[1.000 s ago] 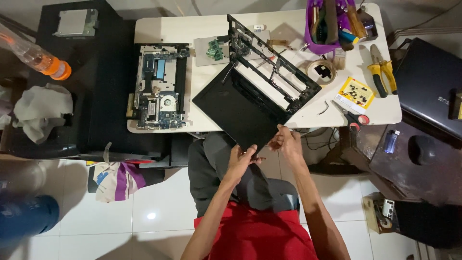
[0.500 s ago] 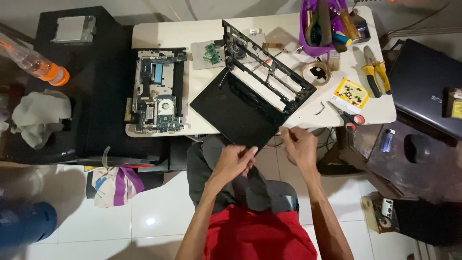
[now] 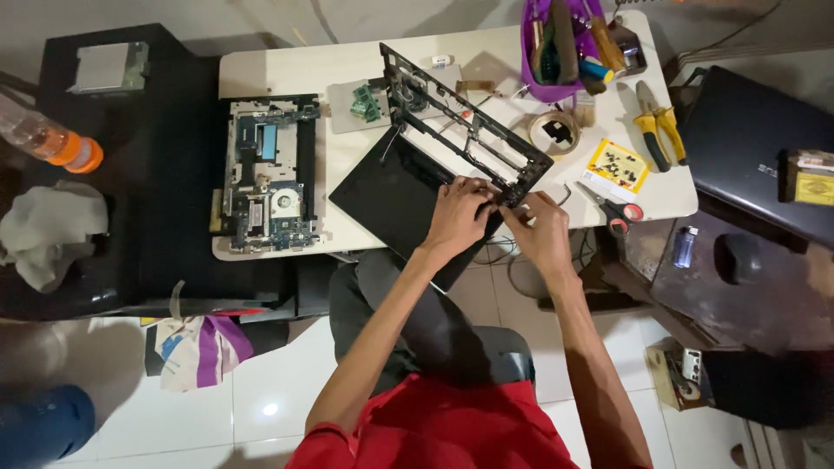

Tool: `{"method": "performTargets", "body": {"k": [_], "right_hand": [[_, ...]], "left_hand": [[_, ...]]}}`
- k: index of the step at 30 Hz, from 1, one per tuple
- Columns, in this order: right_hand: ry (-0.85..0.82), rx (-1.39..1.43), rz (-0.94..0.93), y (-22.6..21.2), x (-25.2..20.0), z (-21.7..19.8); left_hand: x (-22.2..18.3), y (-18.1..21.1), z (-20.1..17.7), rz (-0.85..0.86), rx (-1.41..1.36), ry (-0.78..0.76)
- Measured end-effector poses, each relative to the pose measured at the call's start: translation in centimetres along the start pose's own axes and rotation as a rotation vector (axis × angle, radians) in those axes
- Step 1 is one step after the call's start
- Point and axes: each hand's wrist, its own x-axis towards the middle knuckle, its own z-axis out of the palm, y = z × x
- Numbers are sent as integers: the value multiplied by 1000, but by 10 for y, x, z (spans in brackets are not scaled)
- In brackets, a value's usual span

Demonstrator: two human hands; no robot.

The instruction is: Aligning and fitting the internal frame and screen bezel onto a laptop chassis during a repair process.

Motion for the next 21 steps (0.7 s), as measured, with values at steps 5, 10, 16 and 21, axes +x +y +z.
{"method": "performTargets", "body": {"k": [5, 10, 16, 21], "right_hand": [[-55, 21, -3, -16, 4, -12], [-110, -24, -37, -23, 8, -16], [-118, 40, -1, 3, 5, -9], [-102, 11, -40, -4, 6, -8]], "left_hand": [[-1, 0, 4, -3, -36, 74], [2, -2, 10, 23, -52, 149], [3, 2, 5, 32, -100, 196], [2, 10, -7, -23, -188, 160]]}}
